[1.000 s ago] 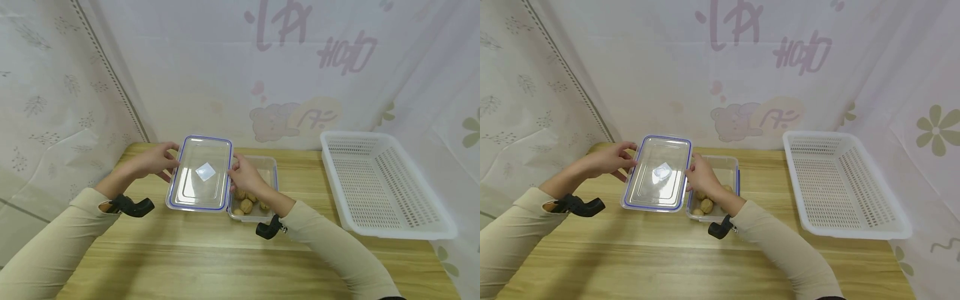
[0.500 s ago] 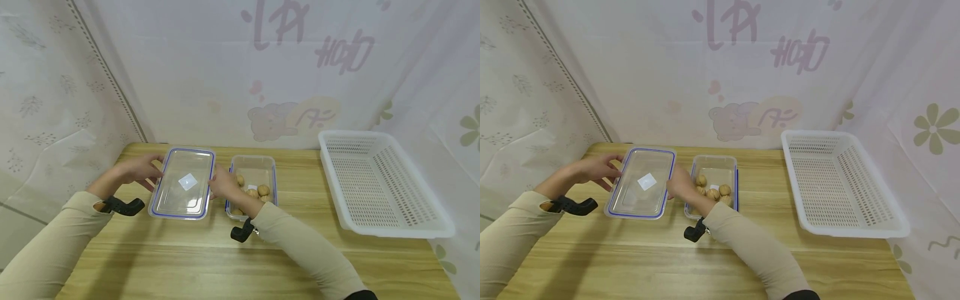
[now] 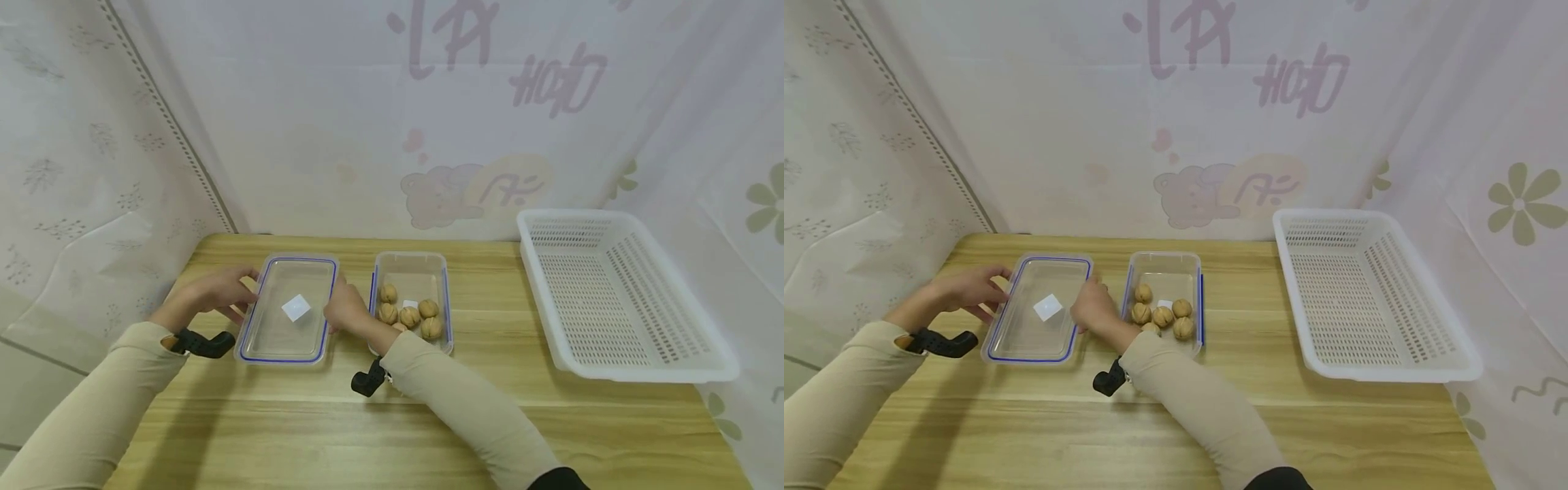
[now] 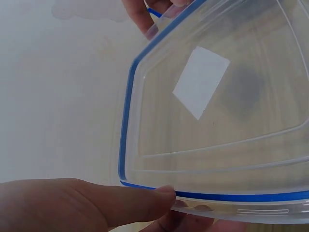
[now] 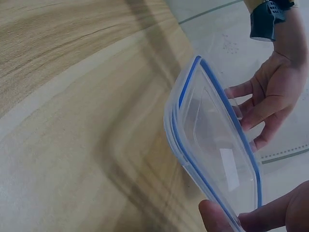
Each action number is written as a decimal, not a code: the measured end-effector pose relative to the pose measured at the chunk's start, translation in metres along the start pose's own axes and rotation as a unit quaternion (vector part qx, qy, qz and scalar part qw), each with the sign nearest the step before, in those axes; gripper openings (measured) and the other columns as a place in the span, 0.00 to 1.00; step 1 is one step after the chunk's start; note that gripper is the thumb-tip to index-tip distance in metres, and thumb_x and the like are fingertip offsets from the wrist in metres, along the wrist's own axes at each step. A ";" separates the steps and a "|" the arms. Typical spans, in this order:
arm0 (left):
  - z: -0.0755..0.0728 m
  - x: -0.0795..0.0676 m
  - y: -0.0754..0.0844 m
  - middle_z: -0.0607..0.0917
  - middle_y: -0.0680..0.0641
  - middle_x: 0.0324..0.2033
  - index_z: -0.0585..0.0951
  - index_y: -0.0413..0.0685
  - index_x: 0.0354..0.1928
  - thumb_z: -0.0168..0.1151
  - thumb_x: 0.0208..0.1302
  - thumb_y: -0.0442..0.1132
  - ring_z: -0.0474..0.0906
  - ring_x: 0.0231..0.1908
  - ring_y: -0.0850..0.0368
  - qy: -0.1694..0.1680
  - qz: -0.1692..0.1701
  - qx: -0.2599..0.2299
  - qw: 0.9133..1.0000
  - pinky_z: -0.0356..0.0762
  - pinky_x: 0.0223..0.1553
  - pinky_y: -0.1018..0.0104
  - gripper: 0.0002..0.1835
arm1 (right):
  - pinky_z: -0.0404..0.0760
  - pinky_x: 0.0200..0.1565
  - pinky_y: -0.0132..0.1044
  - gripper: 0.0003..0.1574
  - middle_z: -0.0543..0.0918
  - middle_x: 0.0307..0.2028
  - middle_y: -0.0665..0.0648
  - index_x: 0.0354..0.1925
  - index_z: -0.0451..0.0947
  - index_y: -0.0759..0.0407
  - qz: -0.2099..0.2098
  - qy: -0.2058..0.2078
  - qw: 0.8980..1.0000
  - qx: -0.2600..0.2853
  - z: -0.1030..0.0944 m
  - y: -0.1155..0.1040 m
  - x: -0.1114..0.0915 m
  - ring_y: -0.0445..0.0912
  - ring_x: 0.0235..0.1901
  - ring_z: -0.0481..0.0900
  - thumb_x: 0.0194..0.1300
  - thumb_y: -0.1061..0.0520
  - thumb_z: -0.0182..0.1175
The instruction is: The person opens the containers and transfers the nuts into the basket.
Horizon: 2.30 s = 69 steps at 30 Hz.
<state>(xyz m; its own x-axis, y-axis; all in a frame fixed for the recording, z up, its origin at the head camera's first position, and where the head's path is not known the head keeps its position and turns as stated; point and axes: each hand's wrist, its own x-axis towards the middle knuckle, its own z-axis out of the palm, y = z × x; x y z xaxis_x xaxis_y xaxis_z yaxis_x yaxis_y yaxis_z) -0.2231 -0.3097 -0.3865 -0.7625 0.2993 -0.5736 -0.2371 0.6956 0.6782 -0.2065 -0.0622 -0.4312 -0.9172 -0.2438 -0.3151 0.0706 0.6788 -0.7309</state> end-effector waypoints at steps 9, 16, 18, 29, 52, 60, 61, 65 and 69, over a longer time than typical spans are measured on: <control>0.002 0.005 -0.014 0.81 0.29 0.44 0.55 0.25 0.66 0.53 0.73 0.27 0.85 0.41 0.44 -0.001 -0.020 0.005 1.000 0.90 0.40 0.50 0.27 | 0.76 0.13 0.29 0.32 0.78 0.54 0.76 0.65 0.65 0.76 0.006 0.013 0.999 -0.048 0.018 0.000 0.002 0.49 0.20 0.85 0.62 0.72 0.58; 0.008 0.009 -0.022 0.82 0.29 0.41 0.55 0.24 0.66 0.53 0.71 0.26 0.85 0.39 0.44 0.004 -0.027 -0.001 1.000 0.90 0.38 0.50 0.28 | 0.83 0.30 0.31 0.30 0.79 0.52 0.71 0.61 0.69 0.73 0.017 0.025 0.995 -0.100 0.027 0.003 0.006 0.55 0.39 0.83 0.60 0.70 0.61; 0.010 0.011 -0.023 0.83 0.30 0.39 0.55 0.24 0.66 0.53 0.71 0.26 0.86 0.37 0.44 0.009 -0.027 -0.002 1.000 0.90 0.36 0.50 0.28 | 0.84 0.26 0.31 0.29 0.80 0.51 0.72 0.60 0.69 0.73 0.019 0.029 0.995 -0.092 0.029 0.005 0.007 0.54 0.34 0.85 0.60 0.70 0.61; 0.015 0.019 -0.031 0.85 0.33 0.33 0.60 0.22 0.57 0.52 0.71 0.25 0.86 0.31 0.47 0.017 -0.022 -0.004 1.000 0.90 0.32 0.54 0.18 | 0.76 0.11 0.28 0.29 0.77 0.55 0.74 0.62 0.67 0.75 0.039 0.026 0.998 -0.041 0.038 0.012 0.013 0.44 0.11 0.78 0.63 0.71 0.59; -0.001 0.007 -0.020 0.78 0.30 0.44 0.66 0.19 0.60 0.49 0.79 0.36 0.80 0.46 0.38 0.039 -0.012 0.050 0.998 0.89 0.44 0.49 0.22 | 0.80 0.33 0.30 0.37 0.84 0.47 0.61 0.73 0.63 0.66 -0.108 -0.031 0.993 0.018 -0.023 0.002 -0.013 0.43 0.31 0.80 0.73 0.54 0.60; -0.008 -0.001 -0.002 0.67 0.16 0.61 0.60 0.18 0.65 0.47 0.80 0.37 0.72 0.59 0.23 0.051 0.045 0.048 0.997 0.86 0.50 0.46 0.26 | 0.83 0.48 0.33 0.29 0.80 0.56 0.59 0.69 0.72 0.57 -0.195 -0.043 0.979 0.049 -0.075 0.011 -0.021 0.48 0.54 0.79 0.74 0.50 0.60; -0.007 -0.001 0.001 0.66 0.17 0.62 0.60 0.18 0.66 0.47 0.81 0.37 0.72 0.59 0.23 0.052 0.052 0.045 0.996 0.86 0.51 0.45 0.26 | 0.83 0.48 0.33 0.29 0.80 0.56 0.59 0.68 0.73 0.57 -0.202 -0.042 0.977 0.050 -0.081 0.013 -0.020 0.48 0.53 0.79 0.74 0.50 0.61; 0.000 -0.001 0.017 0.67 0.19 0.63 0.60 0.21 0.68 0.47 0.81 0.39 0.71 0.60 0.26 0.050 0.070 0.035 0.996 0.84 0.54 0.44 0.27 | 0.85 0.46 0.34 0.27 0.80 0.55 0.57 0.67 0.74 0.57 -0.220 -0.038 0.972 0.067 -0.104 0.024 -0.016 0.47 0.52 0.79 0.75 0.50 0.60; 0.011 0.001 0.034 0.70 0.22 0.63 0.60 0.23 0.70 0.48 0.81 0.41 0.72 0.60 0.30 0.046 0.090 0.021 0.995 0.84 0.54 0.45 0.29 | 0.87 0.47 0.40 0.25 0.80 0.52 0.56 0.65 0.74 0.58 -0.230 -0.041 0.969 0.086 -0.122 0.038 -0.011 0.47 0.50 0.79 0.75 0.51 0.60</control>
<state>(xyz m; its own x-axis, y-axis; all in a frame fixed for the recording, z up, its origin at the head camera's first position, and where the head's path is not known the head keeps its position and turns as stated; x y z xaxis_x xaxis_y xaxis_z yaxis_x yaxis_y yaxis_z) -0.2250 -0.2787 -0.3688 -0.8422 0.3622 -0.3994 -0.0678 0.6638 0.7449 -0.2416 0.0509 -0.3811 -0.8330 -0.5527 0.0257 -0.2678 0.3621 -0.8929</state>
